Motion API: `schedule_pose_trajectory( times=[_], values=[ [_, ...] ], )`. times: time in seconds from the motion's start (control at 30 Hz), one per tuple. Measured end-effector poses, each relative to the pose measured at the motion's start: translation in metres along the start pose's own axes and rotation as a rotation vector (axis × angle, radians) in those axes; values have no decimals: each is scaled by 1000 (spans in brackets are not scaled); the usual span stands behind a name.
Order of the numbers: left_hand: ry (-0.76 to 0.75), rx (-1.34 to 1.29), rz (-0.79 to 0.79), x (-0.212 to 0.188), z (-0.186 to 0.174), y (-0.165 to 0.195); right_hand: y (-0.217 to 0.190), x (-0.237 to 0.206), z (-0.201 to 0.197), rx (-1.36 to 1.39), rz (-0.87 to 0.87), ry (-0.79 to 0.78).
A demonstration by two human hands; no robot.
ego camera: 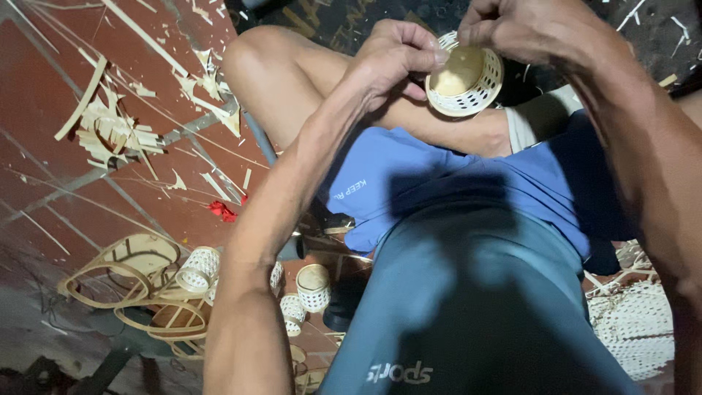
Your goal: The person sits on the floor assembling a woven bamboo basket. They fit a thin bamboo rim ring around the basket mouth, press the rim into place, apply glue from a squeeze bottle around the edge, and then hold and cut a perforated bamboo strip with pliers.
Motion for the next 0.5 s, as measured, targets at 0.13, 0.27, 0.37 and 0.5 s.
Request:
schedule_pose_trajectory(
  times=[0.13, 0.27, 0.37, 0.5],
  values=[
    [20, 134, 31, 1, 0, 7, 10, -3, 5, 85, 35, 13],
    [-9, 95, 48, 0, 4, 5, 15, -9, 10, 109, 51, 22],
    [-36, 57, 70, 1, 3, 6, 19, -10, 10, 101, 36, 40],
    [-60, 41, 21, 3, 2, 5, 23, 6, 18, 254, -62, -60]
  ],
)
Point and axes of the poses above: each hand's wrist, its own x-axis towards the middle knuckle, its own z-axis out of the palm, y = z × x, the point moved 8 cm from there along x, towards the middle knuckle, and after that the axes turned 1 degree about y, right-handed, at the moved point
